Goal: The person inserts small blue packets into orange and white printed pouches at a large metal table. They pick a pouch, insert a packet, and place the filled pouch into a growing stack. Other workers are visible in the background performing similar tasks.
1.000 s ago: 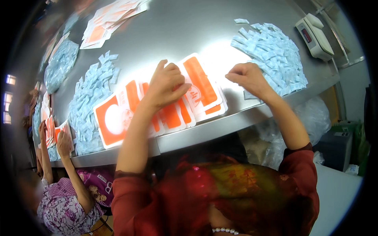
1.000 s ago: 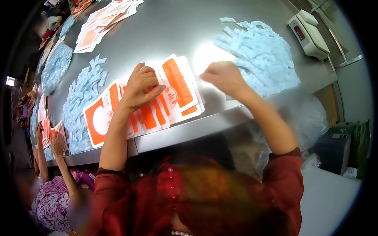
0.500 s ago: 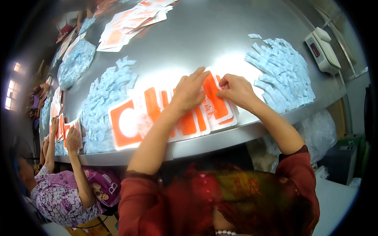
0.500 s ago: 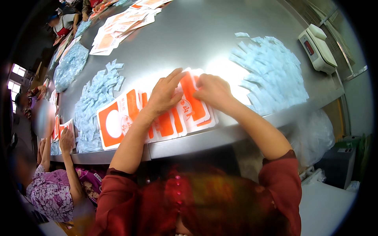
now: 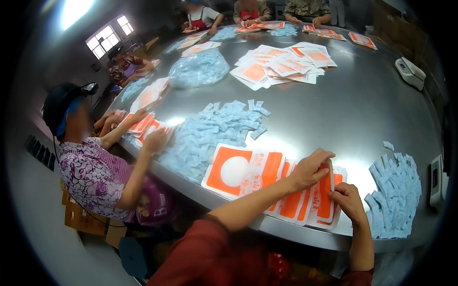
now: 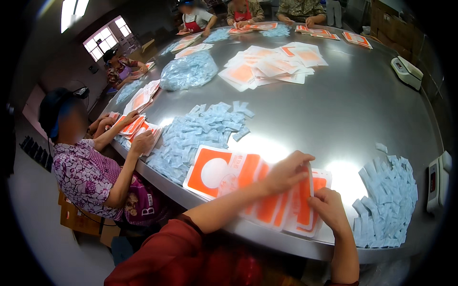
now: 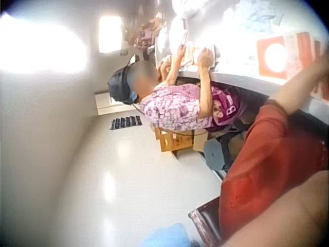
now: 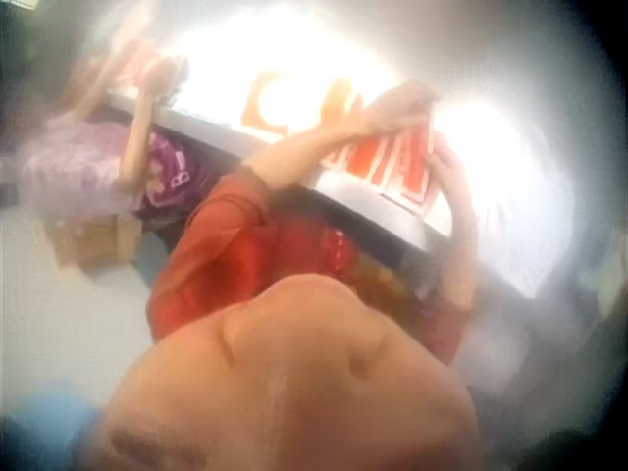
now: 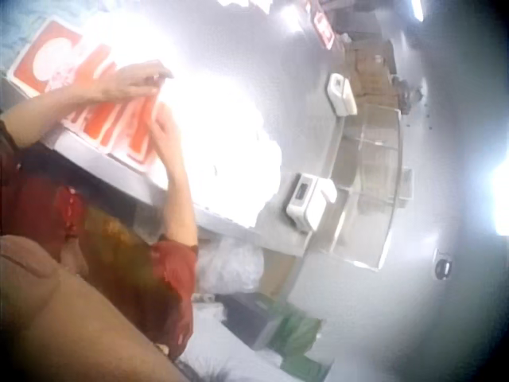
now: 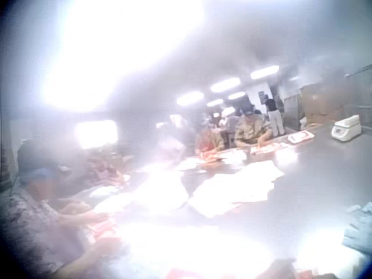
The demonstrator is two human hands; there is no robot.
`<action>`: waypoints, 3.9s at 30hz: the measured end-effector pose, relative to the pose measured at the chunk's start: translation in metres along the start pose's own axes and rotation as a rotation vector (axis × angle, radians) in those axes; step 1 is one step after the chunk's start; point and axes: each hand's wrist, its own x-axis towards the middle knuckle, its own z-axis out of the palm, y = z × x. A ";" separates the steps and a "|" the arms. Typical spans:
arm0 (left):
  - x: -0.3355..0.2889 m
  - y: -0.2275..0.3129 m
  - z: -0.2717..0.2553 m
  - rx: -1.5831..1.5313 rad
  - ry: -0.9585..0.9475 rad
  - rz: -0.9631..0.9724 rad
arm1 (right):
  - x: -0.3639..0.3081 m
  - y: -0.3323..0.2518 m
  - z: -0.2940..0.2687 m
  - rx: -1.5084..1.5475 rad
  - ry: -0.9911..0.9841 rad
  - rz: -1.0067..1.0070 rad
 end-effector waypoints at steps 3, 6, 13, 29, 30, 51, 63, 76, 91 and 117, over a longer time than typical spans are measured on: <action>0.001 0.004 0.001 0.072 -0.008 0.039 | -0.006 -0.006 -0.002 -0.063 -0.023 0.050; -0.001 0.006 0.007 0.082 0.036 0.090 | -0.005 0.007 0.001 -0.035 0.002 0.017; -0.008 0.010 0.010 0.367 0.068 0.489 | -0.005 0.007 0.004 0.217 0.141 0.066; -0.013 0.006 0.029 0.604 0.007 0.564 | 0.000 0.044 0.014 0.529 0.117 -0.078; -0.014 0.004 0.030 0.610 0.013 0.579 | 0.000 0.047 0.014 0.524 0.107 -0.084; -0.013 0.012 0.020 0.528 -0.220 0.389 | 0.007 0.029 0.015 0.075 0.239 -0.119; -0.005 0.004 0.020 0.691 -0.416 0.362 | 0.004 0.015 -0.001 0.047 0.098 0.001; 0.001 0.036 -0.001 0.886 -0.447 0.597 | 0.004 0.023 0.005 -0.057 0.093 -0.074; -0.023 0.045 -0.011 0.844 -0.361 0.586 | 0.020 0.028 -0.006 -0.380 0.292 -0.012; -0.009 0.019 0.008 0.606 -0.360 0.461 | -0.079 0.106 -0.076 -0.885 0.062 0.239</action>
